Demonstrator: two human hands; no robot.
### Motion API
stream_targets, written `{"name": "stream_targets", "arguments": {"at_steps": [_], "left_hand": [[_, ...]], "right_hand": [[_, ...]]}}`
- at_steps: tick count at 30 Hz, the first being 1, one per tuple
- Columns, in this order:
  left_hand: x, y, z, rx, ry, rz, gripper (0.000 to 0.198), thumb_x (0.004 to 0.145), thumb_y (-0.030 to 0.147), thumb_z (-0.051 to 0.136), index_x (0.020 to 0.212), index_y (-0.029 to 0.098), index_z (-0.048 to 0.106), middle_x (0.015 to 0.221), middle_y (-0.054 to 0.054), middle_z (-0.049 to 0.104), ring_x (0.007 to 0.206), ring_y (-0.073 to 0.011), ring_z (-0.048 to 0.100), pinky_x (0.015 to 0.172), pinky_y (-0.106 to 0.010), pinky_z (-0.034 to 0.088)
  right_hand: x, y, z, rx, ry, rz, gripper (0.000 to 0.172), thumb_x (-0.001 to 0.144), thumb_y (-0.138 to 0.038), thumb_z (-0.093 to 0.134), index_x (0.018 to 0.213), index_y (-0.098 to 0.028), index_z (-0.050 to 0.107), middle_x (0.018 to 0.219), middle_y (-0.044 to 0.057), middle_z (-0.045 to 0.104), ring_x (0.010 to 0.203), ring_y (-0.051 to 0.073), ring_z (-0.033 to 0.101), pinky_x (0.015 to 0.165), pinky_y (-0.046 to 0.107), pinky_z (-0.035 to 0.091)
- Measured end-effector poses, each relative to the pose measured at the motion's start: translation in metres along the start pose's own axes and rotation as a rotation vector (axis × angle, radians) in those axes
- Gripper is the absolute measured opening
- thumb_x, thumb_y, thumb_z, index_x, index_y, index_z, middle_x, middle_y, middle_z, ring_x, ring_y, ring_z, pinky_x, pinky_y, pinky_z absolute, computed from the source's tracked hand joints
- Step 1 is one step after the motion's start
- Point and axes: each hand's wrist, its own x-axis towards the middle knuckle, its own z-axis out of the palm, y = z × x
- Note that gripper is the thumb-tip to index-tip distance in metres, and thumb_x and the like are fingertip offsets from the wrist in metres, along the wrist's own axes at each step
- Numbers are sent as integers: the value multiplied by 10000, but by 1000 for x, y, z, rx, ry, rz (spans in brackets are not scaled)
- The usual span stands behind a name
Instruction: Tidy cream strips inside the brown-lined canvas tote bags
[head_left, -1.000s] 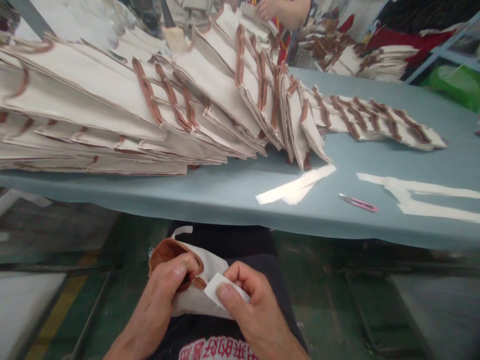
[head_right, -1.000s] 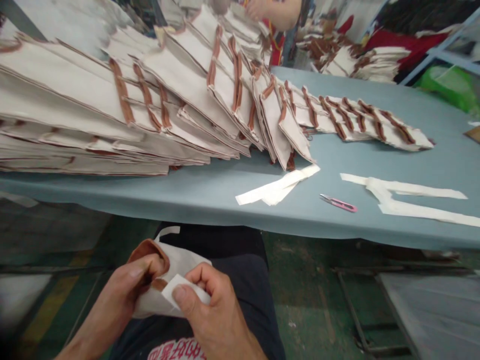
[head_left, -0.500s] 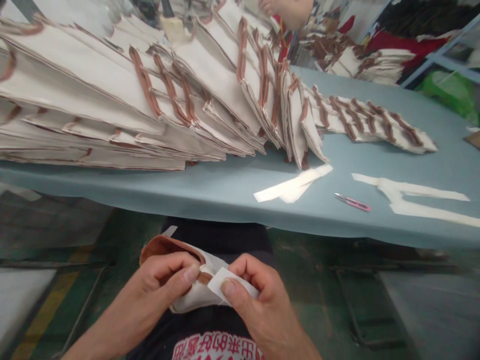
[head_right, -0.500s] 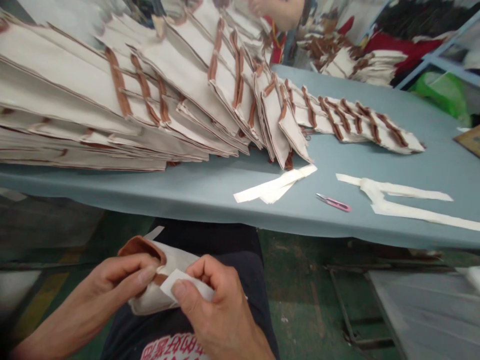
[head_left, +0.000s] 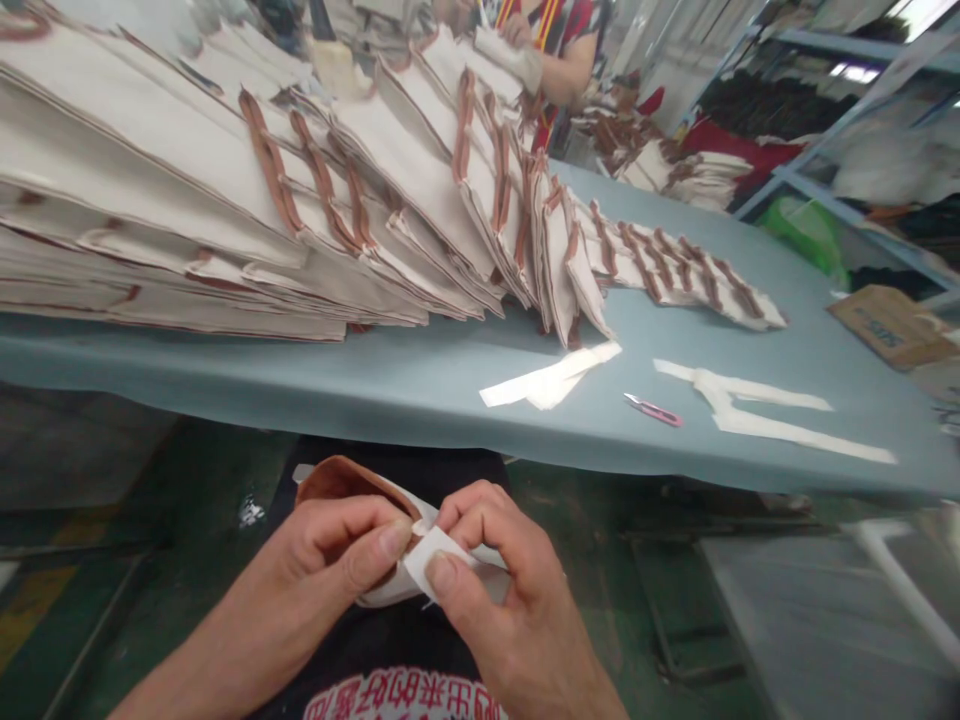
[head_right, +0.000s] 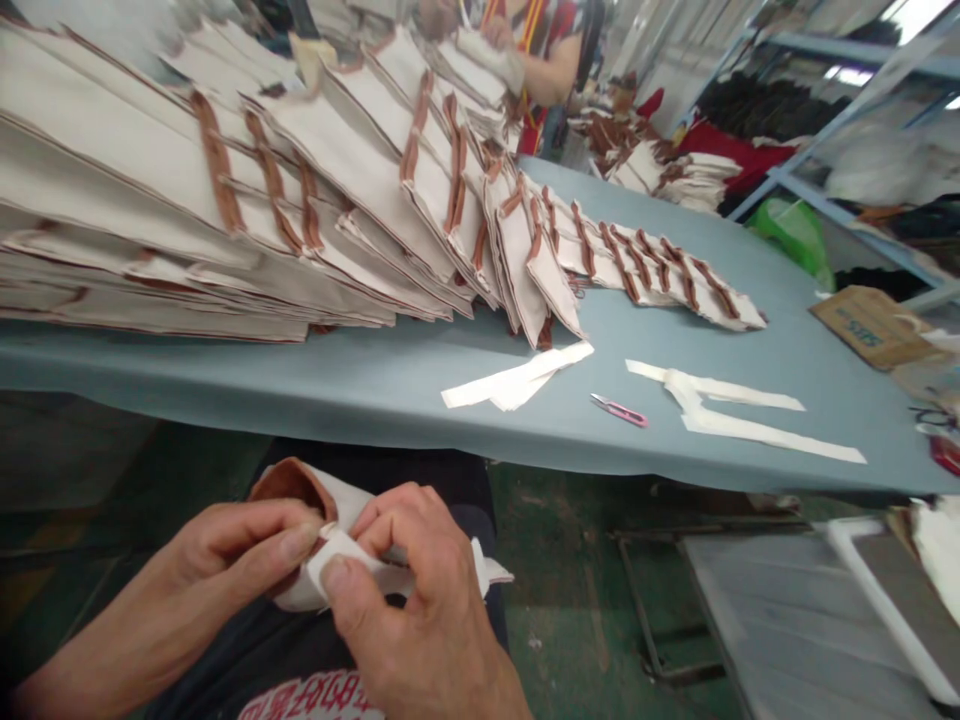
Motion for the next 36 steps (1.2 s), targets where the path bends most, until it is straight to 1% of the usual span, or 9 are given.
{"name": "stream_targets", "arguments": {"at_steps": [3,8,11,16,20,25,28,31,36], "left_hand": [[-2,-2,0,-1,10,-6,399,968,482,687,706,191,767,620,25,584,569,-114,473,517,-154,425],[-2,-1,0,26,49,-30,435,923,488,702,610,186,697,644,-9,675,584,-135,569,521,-162,486],[-1,-1,0,65,62,-30,423,920,484,693,618,189,720,674,-26,721,603,-151,616,532,-173,513],[0,-4,1,62,59,-22,435,951,459,684,606,194,679,635,1,710,552,-126,567,509,-163,478],[2,-2,2,80,32,-6,424,950,457,689,614,198,685,636,9,693,553,-126,538,503,-171,456],[4,-7,2,60,27,-35,454,953,484,697,599,201,659,609,23,642,541,-120,494,495,-176,425],[4,-13,1,33,30,-53,464,968,497,705,607,206,679,625,30,632,560,-119,488,517,-179,423],[4,-16,0,25,25,-78,436,954,502,731,629,211,716,642,26,649,585,-127,506,537,-183,432],[5,-20,0,-34,16,-132,454,953,573,743,672,216,754,648,31,635,587,-125,470,536,-184,415]], "right_hand": [[1,1,1,-11,8,-6,226,922,-169,638,760,-232,493,876,-32,638,821,157,599,769,316,423],[3,1,1,-58,13,-22,220,905,-162,627,756,-236,483,860,-14,642,834,180,619,771,332,434],[4,1,1,-84,4,-4,220,894,-156,623,750,-237,477,859,-4,644,846,191,624,774,339,438],[6,-1,-1,-113,-8,32,236,880,-164,615,735,-243,447,844,1,636,821,196,605,760,347,422],[8,-1,-3,-127,-19,26,256,874,-165,614,724,-247,423,823,-3,630,793,188,596,766,349,421],[9,2,-4,-104,-36,45,259,860,-150,620,727,-246,418,835,-3,623,797,184,591,748,338,418],[11,3,-5,-59,-62,60,258,869,-159,617,728,-245,419,843,-4,622,804,181,593,769,342,426],[13,3,-7,-41,-70,74,260,873,-166,612,727,-247,413,843,-4,615,808,182,586,775,344,427],[14,6,-7,-3,-79,90,259,888,-192,608,726,-251,416,844,-1,607,809,186,578,753,336,429]]}}
